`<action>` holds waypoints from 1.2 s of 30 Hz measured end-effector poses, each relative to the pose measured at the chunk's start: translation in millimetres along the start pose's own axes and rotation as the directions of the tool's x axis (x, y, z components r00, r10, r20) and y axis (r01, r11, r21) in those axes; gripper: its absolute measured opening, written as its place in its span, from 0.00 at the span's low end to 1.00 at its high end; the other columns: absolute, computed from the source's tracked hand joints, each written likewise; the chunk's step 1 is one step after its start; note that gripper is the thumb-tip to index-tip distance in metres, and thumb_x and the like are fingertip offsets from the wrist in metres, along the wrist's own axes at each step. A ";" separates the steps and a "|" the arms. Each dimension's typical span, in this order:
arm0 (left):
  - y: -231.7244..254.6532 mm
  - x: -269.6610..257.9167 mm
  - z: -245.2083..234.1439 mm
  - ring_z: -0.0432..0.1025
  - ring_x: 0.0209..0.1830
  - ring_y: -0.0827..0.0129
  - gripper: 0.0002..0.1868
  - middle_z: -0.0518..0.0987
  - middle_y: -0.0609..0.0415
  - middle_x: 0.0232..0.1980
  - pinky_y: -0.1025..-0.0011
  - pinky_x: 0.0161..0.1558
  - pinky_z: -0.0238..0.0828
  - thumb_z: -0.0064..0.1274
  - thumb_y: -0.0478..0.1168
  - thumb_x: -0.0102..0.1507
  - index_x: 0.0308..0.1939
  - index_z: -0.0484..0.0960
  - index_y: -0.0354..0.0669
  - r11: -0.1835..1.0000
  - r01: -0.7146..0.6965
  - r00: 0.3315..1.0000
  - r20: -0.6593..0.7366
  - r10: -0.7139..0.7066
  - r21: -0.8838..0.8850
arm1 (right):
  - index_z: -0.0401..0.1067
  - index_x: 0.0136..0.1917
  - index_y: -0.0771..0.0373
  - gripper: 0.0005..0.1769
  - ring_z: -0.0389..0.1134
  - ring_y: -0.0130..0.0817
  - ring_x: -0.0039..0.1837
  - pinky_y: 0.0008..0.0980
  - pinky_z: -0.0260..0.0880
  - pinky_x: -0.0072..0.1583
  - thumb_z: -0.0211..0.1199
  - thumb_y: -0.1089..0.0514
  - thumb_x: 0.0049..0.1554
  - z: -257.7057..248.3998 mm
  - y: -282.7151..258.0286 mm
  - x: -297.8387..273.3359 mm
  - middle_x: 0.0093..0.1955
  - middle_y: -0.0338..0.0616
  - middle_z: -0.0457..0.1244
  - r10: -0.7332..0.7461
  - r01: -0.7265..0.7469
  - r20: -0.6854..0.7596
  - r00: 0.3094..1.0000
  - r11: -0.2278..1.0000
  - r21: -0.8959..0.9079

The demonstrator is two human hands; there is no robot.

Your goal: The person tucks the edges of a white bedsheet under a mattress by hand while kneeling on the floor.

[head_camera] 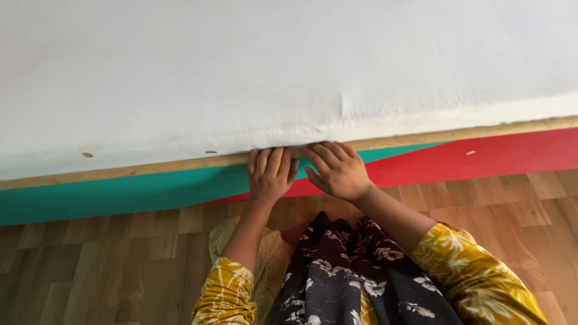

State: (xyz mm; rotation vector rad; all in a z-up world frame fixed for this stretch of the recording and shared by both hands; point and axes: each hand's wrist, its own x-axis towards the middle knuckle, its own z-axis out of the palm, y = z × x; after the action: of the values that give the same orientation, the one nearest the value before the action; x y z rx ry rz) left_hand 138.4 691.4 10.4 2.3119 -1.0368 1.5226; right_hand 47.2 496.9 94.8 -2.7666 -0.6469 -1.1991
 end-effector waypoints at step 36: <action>180.1 55.7 47.1 0.57 0.75 0.46 0.39 0.63 0.39 0.76 0.38 0.70 0.55 0.54 0.57 0.68 0.74 0.63 0.37 0.943 -0.108 0.953 0.238 0.189 -0.314 | 0.75 0.63 0.54 0.17 0.65 0.33 0.68 0.43 0.62 0.70 0.67 0.56 0.61 -43.1 140.3 -149.6 0.64 0.36 0.67 0.286 -0.298 -0.104 0.953 0.947 -0.123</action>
State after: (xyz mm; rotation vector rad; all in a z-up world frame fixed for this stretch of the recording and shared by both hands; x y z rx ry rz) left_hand 70.6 509.6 -1.6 2.3017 -1.4300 1.0251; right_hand -17.7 307.0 34.4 -2.7709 -0.1413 -1.3270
